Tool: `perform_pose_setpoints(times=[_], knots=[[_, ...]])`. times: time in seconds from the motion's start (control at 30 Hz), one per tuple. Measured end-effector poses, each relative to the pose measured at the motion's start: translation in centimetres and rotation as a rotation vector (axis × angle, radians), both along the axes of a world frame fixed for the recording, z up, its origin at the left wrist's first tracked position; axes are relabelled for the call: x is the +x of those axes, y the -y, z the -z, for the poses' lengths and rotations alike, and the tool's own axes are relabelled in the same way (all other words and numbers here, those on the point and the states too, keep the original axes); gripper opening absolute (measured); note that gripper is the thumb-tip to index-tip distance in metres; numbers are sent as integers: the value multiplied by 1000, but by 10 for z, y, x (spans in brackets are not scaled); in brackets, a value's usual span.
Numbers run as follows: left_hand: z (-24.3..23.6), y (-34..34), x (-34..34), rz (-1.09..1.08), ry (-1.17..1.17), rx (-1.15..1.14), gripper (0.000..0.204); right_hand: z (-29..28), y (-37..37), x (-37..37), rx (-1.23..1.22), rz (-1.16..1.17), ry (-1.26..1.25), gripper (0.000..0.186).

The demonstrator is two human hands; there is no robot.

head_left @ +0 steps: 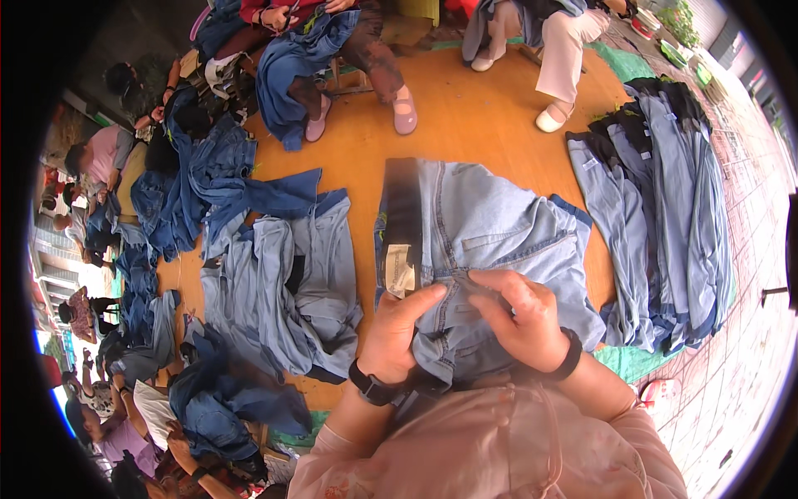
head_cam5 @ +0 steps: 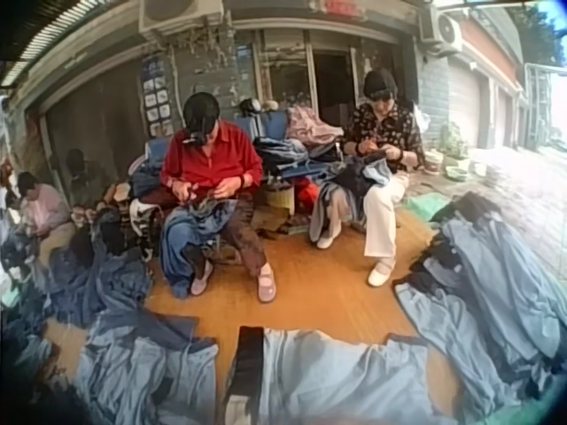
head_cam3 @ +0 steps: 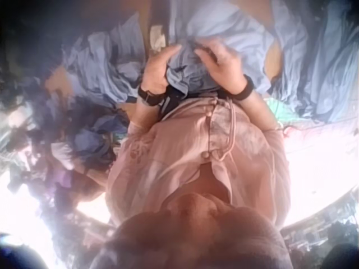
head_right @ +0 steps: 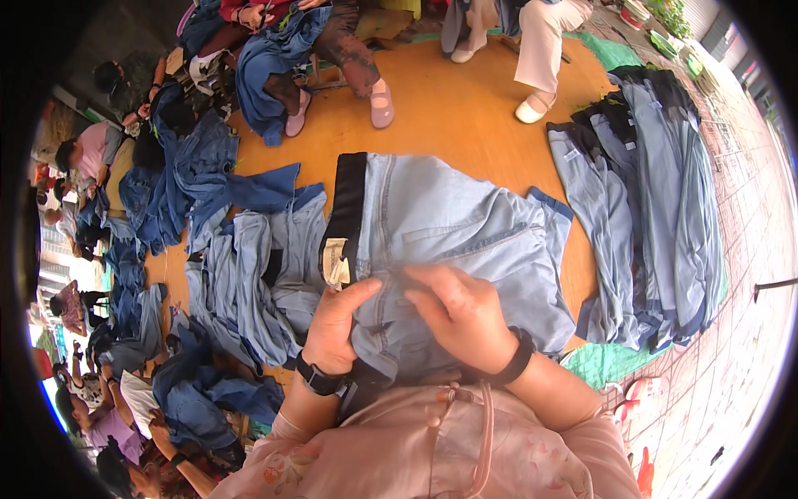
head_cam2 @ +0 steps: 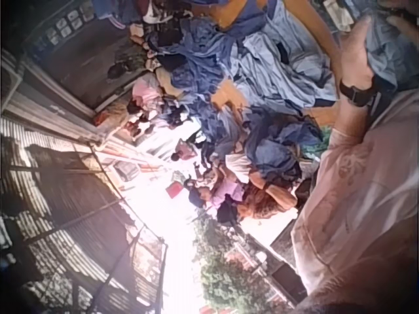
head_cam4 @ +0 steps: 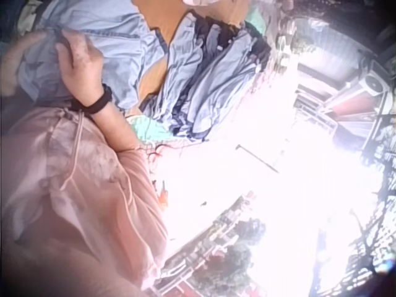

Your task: Cutting loose threads from blue denim garments using small scissors.

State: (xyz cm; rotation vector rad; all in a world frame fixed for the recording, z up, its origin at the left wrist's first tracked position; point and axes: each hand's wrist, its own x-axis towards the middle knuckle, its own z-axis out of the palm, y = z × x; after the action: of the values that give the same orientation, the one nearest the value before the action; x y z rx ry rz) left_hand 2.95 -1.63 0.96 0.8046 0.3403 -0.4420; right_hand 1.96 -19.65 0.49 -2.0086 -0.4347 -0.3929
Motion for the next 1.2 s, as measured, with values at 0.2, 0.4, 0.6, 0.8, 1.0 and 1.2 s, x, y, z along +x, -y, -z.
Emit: perform_pose_setpoints(times=[0.2,0.4,0.6,0.8,1.0,1.2], knots=[[2,-1,-1,27,-22,22,33,-2,0,-4,113,137,-141,25],[-3,0,2,25,-32,8,34,-6,18,-1,227,77,-398,26],[1,-1,3,26,-21,35,34,-12,25,5,100,-58,-393,26],[5,-4,4,40,-45,12,34,-13,30,11,124,-144,-409,24],[3,-2,3,17,-34,1,34,-16,35,8,462,-139,-727,23],[4,-3,3,22,-50,14,36,-12,26,5,133,-117,-340,26]])
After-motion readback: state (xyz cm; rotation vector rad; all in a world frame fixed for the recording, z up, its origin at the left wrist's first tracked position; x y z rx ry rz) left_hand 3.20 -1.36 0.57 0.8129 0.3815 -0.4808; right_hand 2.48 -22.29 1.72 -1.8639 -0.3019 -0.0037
